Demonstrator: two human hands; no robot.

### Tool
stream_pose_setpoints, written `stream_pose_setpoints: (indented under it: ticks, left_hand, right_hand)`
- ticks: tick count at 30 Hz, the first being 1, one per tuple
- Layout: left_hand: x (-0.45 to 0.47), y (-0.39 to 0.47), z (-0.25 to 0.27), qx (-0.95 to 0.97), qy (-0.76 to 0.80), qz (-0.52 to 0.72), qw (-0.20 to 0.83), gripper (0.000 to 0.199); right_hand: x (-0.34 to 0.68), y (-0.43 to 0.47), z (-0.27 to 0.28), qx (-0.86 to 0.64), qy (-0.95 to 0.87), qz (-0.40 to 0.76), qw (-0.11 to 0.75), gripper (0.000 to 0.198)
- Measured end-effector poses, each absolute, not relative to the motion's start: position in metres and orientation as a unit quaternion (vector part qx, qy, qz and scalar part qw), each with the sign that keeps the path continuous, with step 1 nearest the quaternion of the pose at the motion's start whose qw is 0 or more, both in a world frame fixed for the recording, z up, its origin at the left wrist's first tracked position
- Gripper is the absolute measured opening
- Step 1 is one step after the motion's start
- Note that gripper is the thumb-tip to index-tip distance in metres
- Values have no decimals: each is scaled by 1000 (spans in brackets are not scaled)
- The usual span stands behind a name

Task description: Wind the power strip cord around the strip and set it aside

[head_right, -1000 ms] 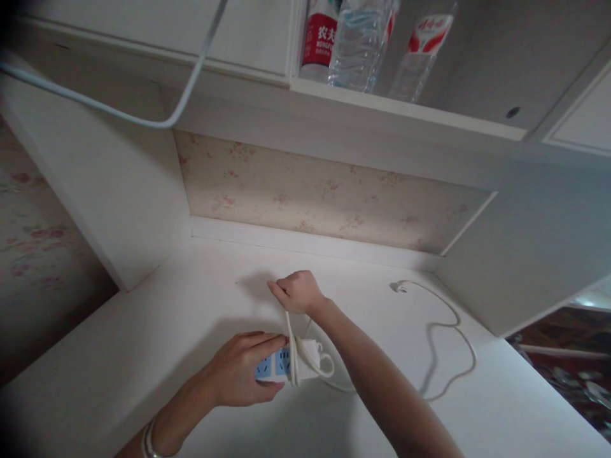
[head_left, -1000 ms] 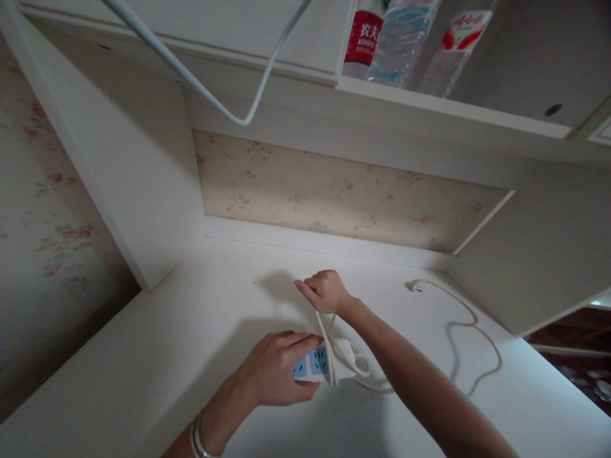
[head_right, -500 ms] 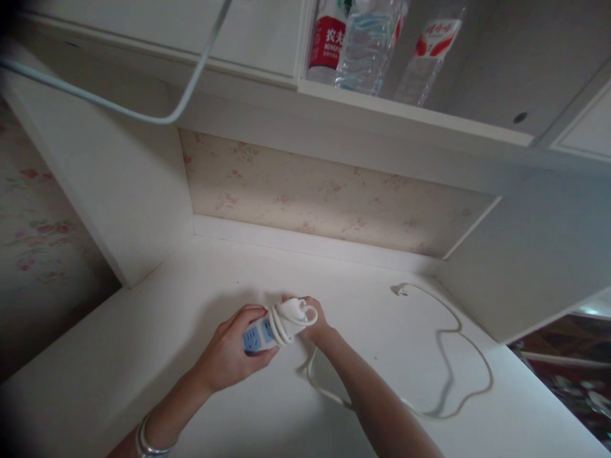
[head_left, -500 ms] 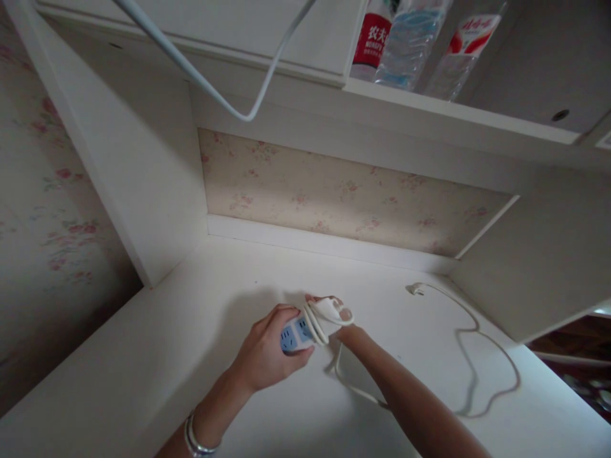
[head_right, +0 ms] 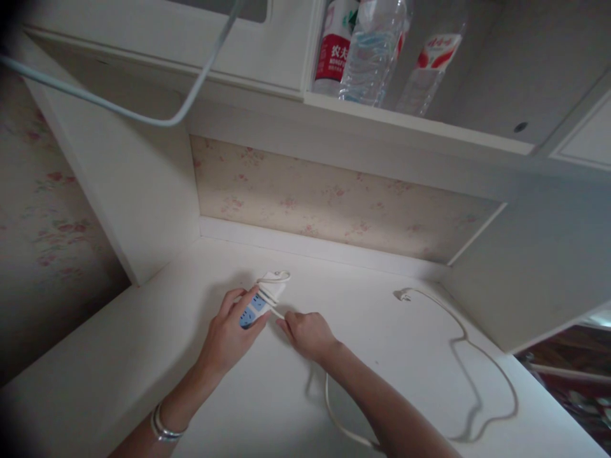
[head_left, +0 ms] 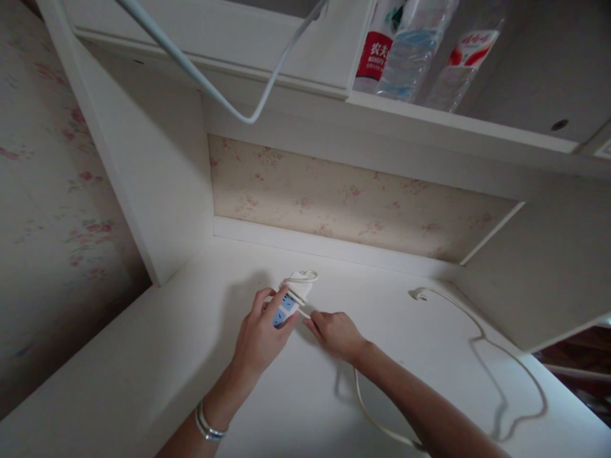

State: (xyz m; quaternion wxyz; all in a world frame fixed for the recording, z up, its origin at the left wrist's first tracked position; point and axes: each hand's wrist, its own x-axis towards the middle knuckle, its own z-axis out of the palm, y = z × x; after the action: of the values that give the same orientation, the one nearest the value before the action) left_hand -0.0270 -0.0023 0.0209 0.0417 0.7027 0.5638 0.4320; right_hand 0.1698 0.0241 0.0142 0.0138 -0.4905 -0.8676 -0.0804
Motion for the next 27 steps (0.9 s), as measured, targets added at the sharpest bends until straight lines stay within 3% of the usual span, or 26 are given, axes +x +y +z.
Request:
stream_pose_setpoints:
  ticks: [14,27]
  left_hand:
    - [-30,4,9,697,598,394,-16,55]
    - [-21,1,10,699,653,284,-63,54]
  right_hand:
    - [187,22,22,-548,-836,-22,7,41]
    - [243,23,44,-535,-820,-128,-158,19]
